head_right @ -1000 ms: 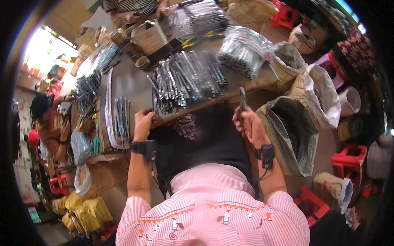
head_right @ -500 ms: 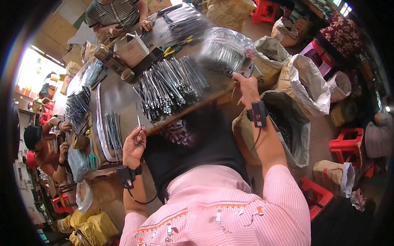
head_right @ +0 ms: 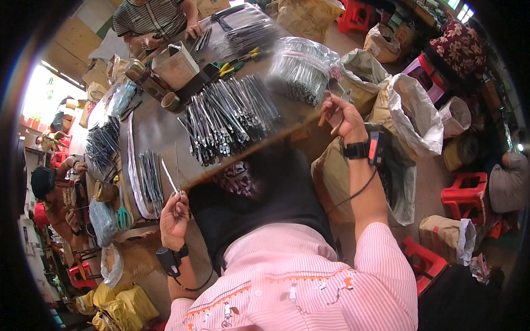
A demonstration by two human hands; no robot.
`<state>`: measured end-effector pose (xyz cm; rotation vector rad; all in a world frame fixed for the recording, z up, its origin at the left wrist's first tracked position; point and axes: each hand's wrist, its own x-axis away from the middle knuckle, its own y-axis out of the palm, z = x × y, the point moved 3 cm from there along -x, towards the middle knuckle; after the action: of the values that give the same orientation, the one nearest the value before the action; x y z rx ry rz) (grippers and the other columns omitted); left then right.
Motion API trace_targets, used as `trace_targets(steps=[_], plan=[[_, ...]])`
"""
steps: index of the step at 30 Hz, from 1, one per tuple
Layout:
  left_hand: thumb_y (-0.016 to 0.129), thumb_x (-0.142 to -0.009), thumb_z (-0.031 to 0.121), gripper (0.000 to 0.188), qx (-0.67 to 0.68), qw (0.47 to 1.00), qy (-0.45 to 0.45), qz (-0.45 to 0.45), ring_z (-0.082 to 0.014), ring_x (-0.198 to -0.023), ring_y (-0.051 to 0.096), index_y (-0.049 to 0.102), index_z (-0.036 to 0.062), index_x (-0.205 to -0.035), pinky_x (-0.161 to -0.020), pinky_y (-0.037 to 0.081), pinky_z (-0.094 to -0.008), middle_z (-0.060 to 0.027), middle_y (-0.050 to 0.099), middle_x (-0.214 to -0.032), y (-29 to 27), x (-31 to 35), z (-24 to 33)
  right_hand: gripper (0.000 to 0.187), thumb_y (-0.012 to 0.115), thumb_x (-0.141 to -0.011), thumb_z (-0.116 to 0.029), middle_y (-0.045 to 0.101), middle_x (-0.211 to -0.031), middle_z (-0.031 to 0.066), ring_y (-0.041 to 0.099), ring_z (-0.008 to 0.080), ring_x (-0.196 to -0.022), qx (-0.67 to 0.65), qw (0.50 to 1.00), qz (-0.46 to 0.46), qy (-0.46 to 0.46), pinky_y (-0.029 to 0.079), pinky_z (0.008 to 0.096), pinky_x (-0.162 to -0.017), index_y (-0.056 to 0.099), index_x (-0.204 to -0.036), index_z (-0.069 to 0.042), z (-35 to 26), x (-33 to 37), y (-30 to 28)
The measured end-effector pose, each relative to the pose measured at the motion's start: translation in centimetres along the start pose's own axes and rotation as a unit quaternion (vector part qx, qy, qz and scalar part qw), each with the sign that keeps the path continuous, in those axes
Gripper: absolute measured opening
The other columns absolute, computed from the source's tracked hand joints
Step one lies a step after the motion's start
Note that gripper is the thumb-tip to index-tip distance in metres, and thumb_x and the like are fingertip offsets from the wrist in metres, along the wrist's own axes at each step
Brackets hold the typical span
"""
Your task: The person repeatedly picks up thin metal rods from a table, uses pliers to cut them into shorter pieces, and places the cut pieces back on the table. The process is repeated continuously with multiple rods.
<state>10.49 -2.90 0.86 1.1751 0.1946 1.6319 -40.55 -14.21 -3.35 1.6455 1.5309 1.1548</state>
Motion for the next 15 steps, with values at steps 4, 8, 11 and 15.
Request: trace_targets(steps=[4, 8, 11, 15], plan=[[0.062, -0.085, -0.002, 0.015, -0.082, 0.99, 0.022, -0.109, -0.0182, -0.079, 0.066, 0.06, 0.0036, -0.098, -0.058, 0.052, -0.0174, -0.0094, 0.065, -0.09, 3.0, 0.6, -1.2, 0.009, 0.058, -0.091, -0.006, 0.057, -0.076, 0.0078, 0.057, 0.021, -0.07, -0.045, 0.995, 0.09, -0.002, 0.051, 0.0369, -0.075, 0.055, -0.094, 0.002, -0.8, -3.3, -0.3], [0.063, -0.085, -0.002, 0.015, -0.142, 0.98, 0.036, -0.137, -0.0203, -0.077, 0.068, 0.059, 0.0063, -0.096, -0.054, 0.049, -0.018, -0.0096, 0.065, -0.088, 4.0, 1.2, -2.1, 0.007, 0.06, -0.09, -0.008, 0.059, -0.072, 0.007, 0.06, 0.0209, -0.067, 0.103, 0.992, 0.077, -0.011, 0.053, 0.0352, -0.067, 0.057, -0.089, -0.001, -0.3, -3.0, -1.0], [0.064, -0.084, -0.002, 0.015, -0.177, 0.975, 0.054, -0.121, -0.0224, -0.078, 0.068, 0.058, 0.0071, -0.094, -0.054, 0.049, -0.0198, -0.0096, 0.066, -0.087, 3.2, 1.3, -2.3, 0.008, 0.063, -0.087, -0.008, 0.061, -0.073, 0.0067, 0.06, 0.0195, -0.063, 0.259, 0.952, 0.157, -0.049, 0.053, 0.0326, -0.062, 0.06, -0.089, -0.001, 0.4, -1.2, -2.4], [0.064, -0.084, -0.002, 0.015, -0.212, 0.97, 0.063, -0.104, -0.0231, -0.078, 0.068, 0.058, 0.0075, -0.094, -0.057, 0.051, -0.0216, -0.0093, 0.066, -0.088, 2.2, 1.0, -2.9, 0.008, 0.066, -0.083, -0.007, 0.063, -0.076, 0.0059, 0.06, 0.0186, -0.063, 0.533, 0.819, 0.184, -0.107, 0.052, 0.0325, -0.06, 0.063, -0.089, -0.002, 0.7, 1.2, -2.3]])
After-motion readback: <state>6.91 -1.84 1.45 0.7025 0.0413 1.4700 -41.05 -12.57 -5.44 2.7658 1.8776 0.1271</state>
